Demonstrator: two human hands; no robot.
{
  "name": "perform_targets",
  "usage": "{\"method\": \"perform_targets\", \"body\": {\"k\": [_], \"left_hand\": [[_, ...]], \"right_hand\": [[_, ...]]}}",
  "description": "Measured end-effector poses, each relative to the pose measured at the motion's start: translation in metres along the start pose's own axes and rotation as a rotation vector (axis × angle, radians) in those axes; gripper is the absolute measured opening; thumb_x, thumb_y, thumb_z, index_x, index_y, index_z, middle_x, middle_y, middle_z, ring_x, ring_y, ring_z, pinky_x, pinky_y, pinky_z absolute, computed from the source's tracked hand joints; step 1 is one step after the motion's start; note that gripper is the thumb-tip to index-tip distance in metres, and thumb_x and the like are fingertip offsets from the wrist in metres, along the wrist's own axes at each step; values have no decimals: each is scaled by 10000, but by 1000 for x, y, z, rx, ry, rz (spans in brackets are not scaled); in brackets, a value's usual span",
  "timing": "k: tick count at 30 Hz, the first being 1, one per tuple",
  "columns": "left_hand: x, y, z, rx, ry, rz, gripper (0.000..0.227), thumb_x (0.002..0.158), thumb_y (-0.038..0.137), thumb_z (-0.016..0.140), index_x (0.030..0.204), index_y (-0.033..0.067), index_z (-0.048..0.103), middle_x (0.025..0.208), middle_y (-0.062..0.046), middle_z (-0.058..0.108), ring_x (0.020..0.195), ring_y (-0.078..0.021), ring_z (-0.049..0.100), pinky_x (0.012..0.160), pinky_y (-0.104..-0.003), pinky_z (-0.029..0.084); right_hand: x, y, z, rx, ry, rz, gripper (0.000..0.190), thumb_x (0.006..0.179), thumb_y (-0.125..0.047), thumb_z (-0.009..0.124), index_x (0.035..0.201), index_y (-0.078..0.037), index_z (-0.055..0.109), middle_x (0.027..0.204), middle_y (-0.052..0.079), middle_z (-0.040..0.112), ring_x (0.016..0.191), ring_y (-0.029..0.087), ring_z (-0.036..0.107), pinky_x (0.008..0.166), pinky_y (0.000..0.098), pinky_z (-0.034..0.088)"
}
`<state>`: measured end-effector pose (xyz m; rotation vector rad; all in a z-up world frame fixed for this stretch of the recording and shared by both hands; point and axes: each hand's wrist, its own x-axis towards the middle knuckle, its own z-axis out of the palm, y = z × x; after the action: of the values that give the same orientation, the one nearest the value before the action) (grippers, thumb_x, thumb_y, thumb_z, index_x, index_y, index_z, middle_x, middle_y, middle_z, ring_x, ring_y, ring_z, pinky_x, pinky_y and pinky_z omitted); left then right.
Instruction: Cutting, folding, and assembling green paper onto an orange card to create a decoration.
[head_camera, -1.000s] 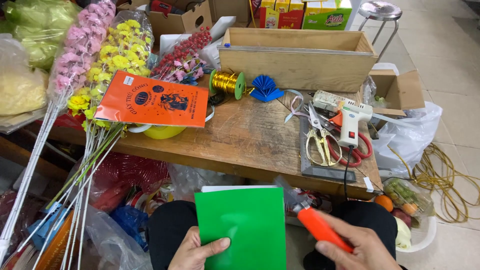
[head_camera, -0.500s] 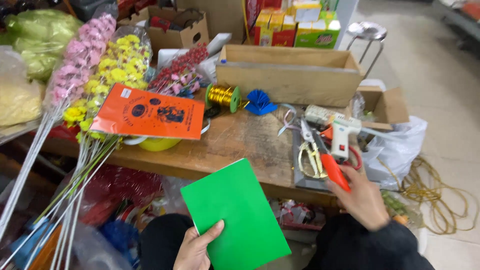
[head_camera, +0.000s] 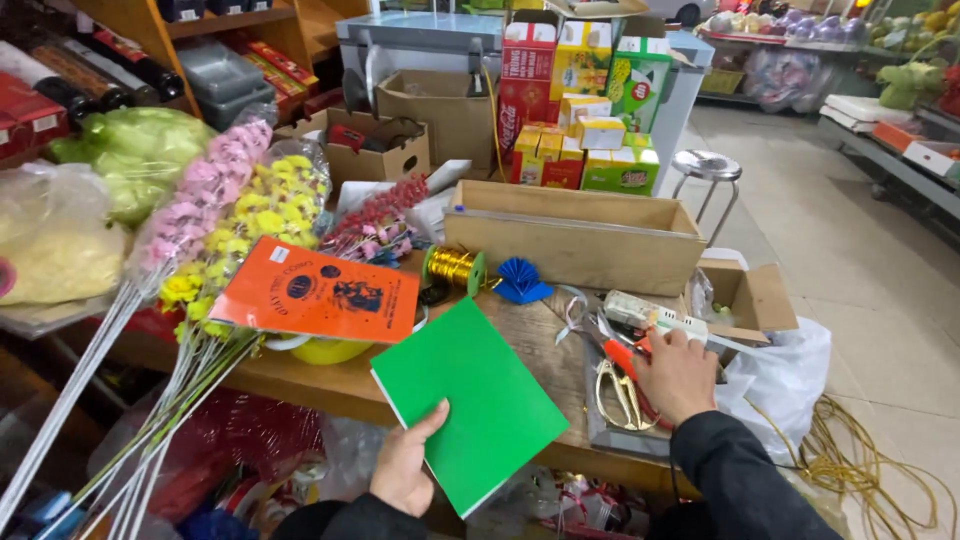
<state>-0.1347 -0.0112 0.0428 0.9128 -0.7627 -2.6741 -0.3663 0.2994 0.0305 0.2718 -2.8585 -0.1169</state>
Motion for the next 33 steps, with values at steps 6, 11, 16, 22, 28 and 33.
{"method": "perform_targets", "body": {"k": [6,11,16,22,28,33], "left_hand": [[-43,53,-33,78,130,115,454,876,45,697,1330,43,681,1310,-248,708,1110,-429,678,982,-649,539],[-106,100,-101,185,226,277,490,888,72,663,1369,163,649,1350,-105,694,1136,-276,671,1001,-544,551],[-154,130,-155,484,428,518,502,915,226,714,1406,158,631,1399,-32,671,1181,-217,673,1002,-492,572],[-181,112,-112,353,278,501,428,923,140,682,1345,204,663,1309,-57,707,1113,-253,696,936,-547,587],[-186,76,-35,363,-9,310,552,899,21,581,1450,40,582,1411,-183,651,1222,-335,616,1079,-548,487],[-136,53,11,341,-115,180,553,859,41,646,1410,18,622,1397,-220,681,1223,-371,646,1074,-549,505]], "right_hand": [[-55,24,-40,554,-42,-95,496,896,-515,686,1303,-240,753,1260,68,727,1307,308,566,1079,433,451],[-151,92,-125,703,-152,46,467,867,-405,751,1275,-183,800,1169,32,780,1042,181,719,893,329,529],[-193,166,-147,518,-285,187,405,904,-341,747,1279,-213,828,1251,-36,855,954,201,824,945,333,567],[-231,162,-197,689,-206,201,527,817,-237,822,1344,-260,800,1237,-17,881,921,198,804,950,318,580],[-263,134,-194,792,-279,-99,462,789,-286,845,1246,-343,874,986,-109,1025,894,12,934,934,174,678],[-201,50,-228,705,-394,-286,442,882,-445,715,1308,-363,800,956,-135,888,828,27,782,797,204,563]]}}
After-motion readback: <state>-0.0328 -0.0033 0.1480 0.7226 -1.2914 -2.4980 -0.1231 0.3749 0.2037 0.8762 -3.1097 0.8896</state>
